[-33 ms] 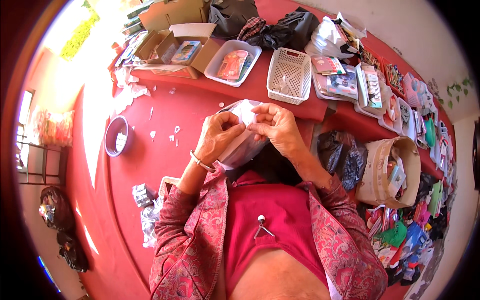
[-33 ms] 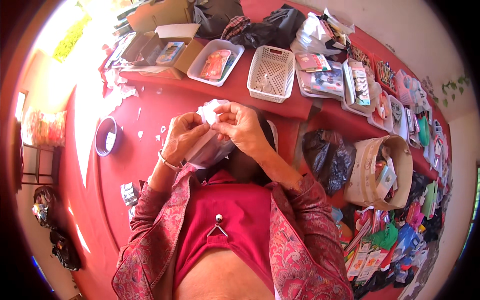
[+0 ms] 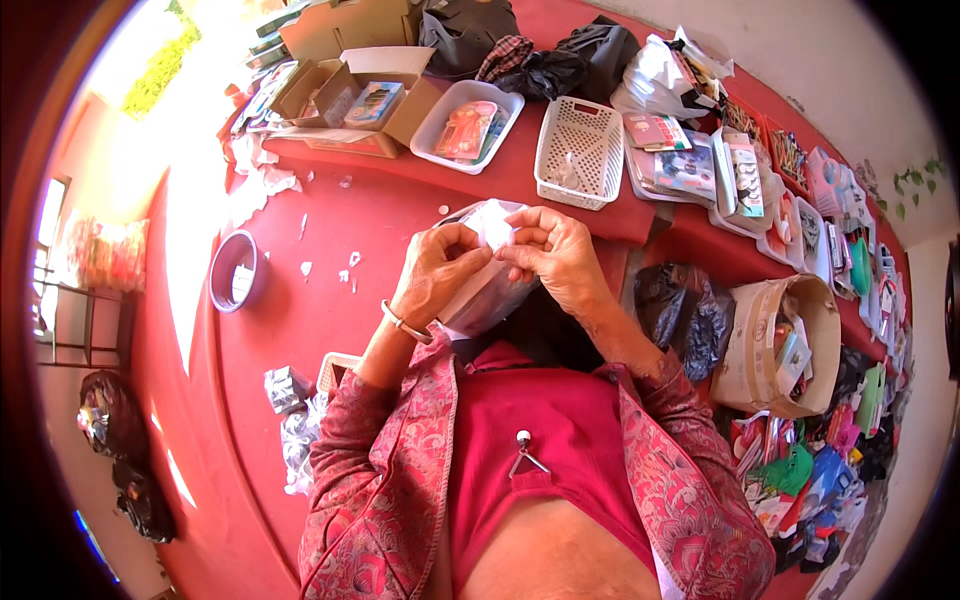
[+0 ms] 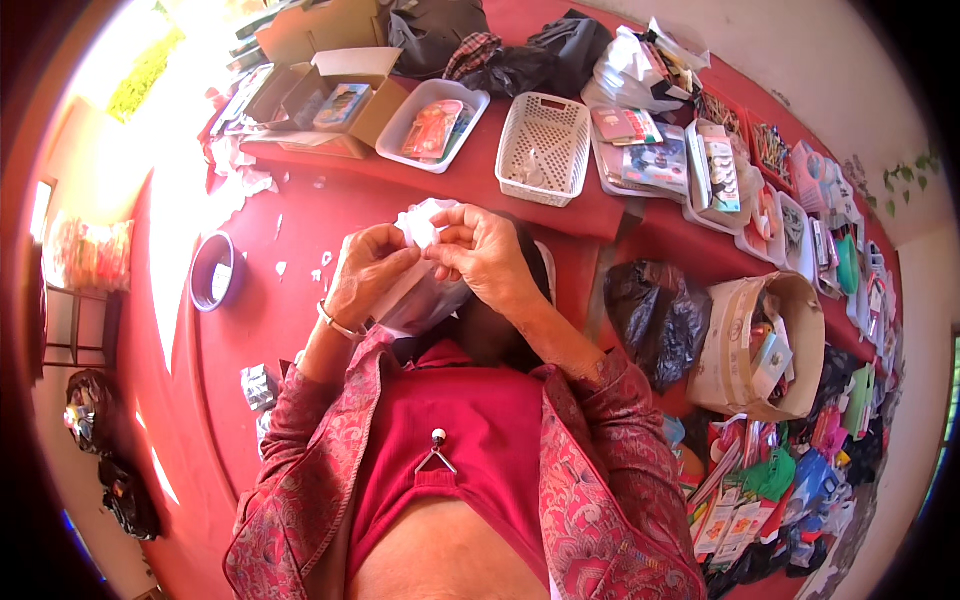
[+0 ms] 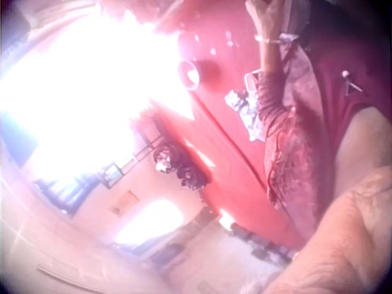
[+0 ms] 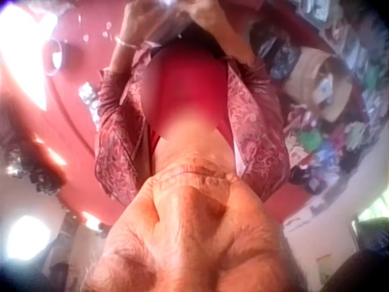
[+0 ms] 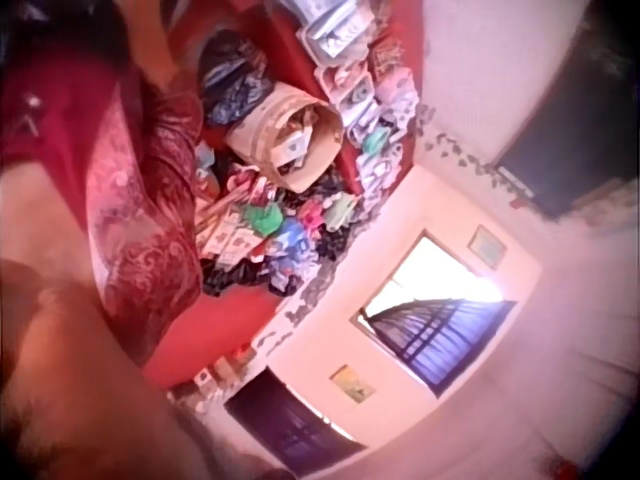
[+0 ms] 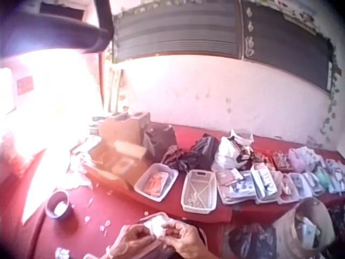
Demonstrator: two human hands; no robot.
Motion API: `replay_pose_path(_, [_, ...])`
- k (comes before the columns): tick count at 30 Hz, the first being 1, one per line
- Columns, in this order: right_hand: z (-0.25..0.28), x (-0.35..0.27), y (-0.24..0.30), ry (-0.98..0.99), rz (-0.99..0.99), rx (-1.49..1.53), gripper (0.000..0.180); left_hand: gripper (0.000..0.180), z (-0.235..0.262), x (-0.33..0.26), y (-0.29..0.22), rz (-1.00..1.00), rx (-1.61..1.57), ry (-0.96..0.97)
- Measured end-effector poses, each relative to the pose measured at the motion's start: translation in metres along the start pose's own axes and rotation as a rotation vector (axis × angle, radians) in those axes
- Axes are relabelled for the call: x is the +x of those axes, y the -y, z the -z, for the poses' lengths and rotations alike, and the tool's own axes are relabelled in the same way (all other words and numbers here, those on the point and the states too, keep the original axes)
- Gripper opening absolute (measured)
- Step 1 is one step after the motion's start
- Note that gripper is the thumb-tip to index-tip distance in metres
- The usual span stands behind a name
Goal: The person sits on the floor and organizes various small items, including books and packaged goods, into white plastic baskets. They handle items one by one, placing them into baskets or plastic bags, and occasionally adjusting the contents of the baskets.
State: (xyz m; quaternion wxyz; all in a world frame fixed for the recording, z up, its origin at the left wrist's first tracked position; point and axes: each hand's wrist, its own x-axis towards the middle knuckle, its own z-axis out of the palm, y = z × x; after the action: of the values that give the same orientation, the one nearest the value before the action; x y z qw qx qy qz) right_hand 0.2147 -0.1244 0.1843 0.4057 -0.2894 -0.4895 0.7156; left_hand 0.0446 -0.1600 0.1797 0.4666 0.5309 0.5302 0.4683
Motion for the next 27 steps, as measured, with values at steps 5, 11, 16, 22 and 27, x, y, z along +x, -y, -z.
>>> replay_pose_path(5, [0.001, 0.0, -0.006, -0.041, 0.054, -0.035, 0.01, 0.016, 0.0, -0.001, 0.002, -0.098, 0.04, -0.012])
replay_pose_path(11, [-0.002, -0.003, -0.008, -0.039, 0.055, -0.013, 0.01, 0.016, 0.0, 0.004, 0.007, -0.114, -0.036, -0.014])
replay_pose_path(16, [0.001, -0.004, -0.016, -0.008, 0.116, -0.051, 0.006, 0.013, 0.0, 0.005, 0.009, -0.207, 0.197, -0.151])
replay_pose_path(22, [0.005, -0.013, -0.014, 0.037, 0.129, -0.329, 0.006, 0.014, -0.004, 0.004, 0.01, -0.285, 0.366, -0.246])
replay_pose_path(27, [0.01, -0.014, -0.024, 0.072, 0.173, -0.288, 0.007, 0.014, -0.007, 0.002, 0.013, -0.29, 0.395, -0.265])
